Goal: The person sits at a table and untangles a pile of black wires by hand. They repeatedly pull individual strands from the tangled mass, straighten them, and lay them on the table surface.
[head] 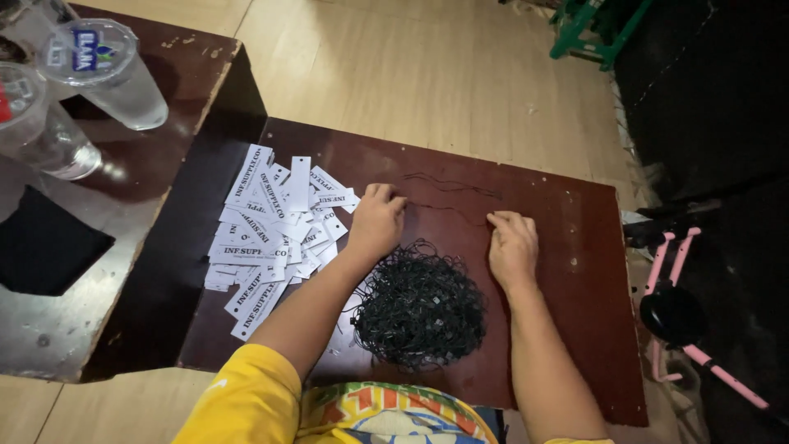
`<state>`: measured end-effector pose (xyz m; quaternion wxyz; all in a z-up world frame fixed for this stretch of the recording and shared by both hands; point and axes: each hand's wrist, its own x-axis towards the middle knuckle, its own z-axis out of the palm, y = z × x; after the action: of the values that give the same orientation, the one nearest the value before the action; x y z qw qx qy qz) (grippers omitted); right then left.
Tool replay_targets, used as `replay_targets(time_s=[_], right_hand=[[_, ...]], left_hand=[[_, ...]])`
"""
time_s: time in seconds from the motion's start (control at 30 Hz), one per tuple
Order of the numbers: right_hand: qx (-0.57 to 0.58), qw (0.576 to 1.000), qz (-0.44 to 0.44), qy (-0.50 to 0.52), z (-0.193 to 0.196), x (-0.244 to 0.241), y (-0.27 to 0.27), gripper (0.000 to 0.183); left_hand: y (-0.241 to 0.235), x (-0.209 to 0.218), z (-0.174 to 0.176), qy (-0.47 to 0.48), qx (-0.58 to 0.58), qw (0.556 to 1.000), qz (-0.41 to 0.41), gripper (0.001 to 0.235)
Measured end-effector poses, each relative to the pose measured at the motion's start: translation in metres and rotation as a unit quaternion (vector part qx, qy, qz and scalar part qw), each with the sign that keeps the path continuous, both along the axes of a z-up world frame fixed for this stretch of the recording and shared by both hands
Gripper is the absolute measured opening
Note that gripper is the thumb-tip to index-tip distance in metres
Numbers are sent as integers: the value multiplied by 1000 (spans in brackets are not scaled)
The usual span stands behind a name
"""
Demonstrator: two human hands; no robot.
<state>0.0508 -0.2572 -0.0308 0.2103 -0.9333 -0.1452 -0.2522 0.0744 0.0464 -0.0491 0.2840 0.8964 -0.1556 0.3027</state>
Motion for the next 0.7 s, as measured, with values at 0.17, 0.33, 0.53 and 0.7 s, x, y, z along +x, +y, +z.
replay_targets(time_s=[0.17, 0.33, 0.53, 0.7], right_hand=[[-47, 995, -64, 59, 12, -5, 10, 28], [-104, 968, -132, 186, 41, -6, 32, 48], [-118, 955, -142, 232, 63, -3, 44, 56], [-119, 952, -144, 244, 65, -1, 44, 58]], left_hand=[[-6, -12, 24, -41, 94, 994, 45, 33], [-10, -31, 82, 154, 120, 977, 82, 60], [-14, -24, 97, 282, 142, 945, 81, 70], [-14, -24, 98, 307, 157, 935, 84, 72]])
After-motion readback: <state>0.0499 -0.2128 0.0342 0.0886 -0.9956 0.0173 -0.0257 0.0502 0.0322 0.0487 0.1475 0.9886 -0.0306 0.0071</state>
